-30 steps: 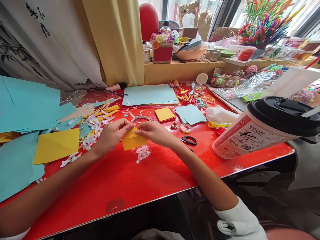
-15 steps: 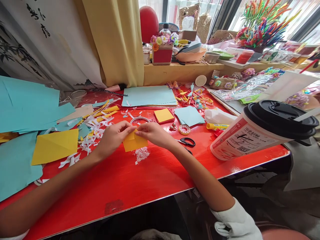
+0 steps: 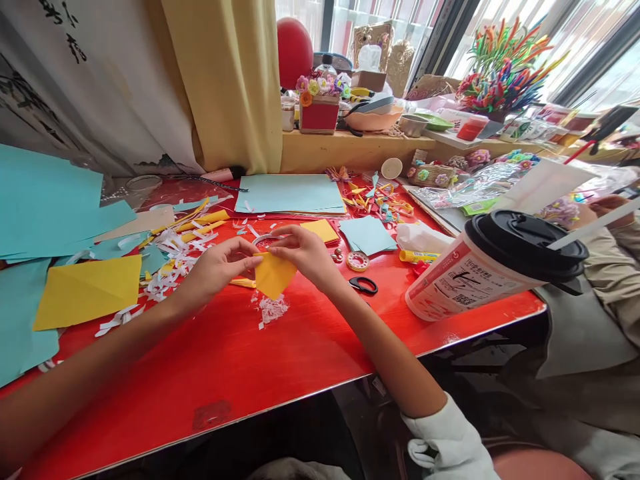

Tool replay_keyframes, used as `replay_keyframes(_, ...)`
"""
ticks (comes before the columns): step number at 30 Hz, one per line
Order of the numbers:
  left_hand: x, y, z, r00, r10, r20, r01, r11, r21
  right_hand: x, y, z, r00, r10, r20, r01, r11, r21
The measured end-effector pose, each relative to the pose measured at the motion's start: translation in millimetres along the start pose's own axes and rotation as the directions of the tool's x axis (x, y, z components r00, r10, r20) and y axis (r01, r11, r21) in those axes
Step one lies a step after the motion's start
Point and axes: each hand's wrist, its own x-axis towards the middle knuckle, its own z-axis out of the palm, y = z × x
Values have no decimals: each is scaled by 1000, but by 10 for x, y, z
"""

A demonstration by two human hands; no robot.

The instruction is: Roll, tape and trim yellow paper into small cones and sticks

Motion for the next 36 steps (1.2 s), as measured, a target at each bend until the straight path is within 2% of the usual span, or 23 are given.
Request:
replay_keyframes(4,-10,11,21,999,-47,6,48,997,-66,4,-32,-9,1000,-6,9,5,990,138)
replay_keyframes(7,-10,24,9,999,-25,-37,20,991,-132,5,-31,-26,996,63,67,-64,998,23)
replay_keyframes(9,-10,20,-8,1000,-26,-12,24,991,-130,8,-14,-37,990,102,94,-95,992,-79)
replay_keyframes(11,-11,6,-25,999,-40,24,43,993,-108,11,1,-43,986,122,110,-110,988,-109)
replay_keyframes(14,-10,-19,-39,1000,-10,25,13,992,-122,14,5,-49,984,125,124,-121,992,-39)
replay_keyframes(19,-5,-7,-22,997,52,-52,-61,979,-196,24,-1,-80,973,157,172,-180,975,130)
replay_keyframes(23,-6,7,-11,993,37,-110,-62,969,-241,18,-34,-96,958,189,217,-221,966,135)
replay_keyframes(27,2,-11,-25,992,39,-116,-65,973,-223,-11,-84,-83,938,207,279,-246,963,110)
replay_keyframes(32,-1,8,-44,996,6,-90,-24,980,-198,-21,-65,-72,943,213,255,-236,970,62)
replay_keyframes(36,-5,48,-49,1000,-18,-17,14,975,-222,-14,-42,-69,954,215,210,-221,975,4)
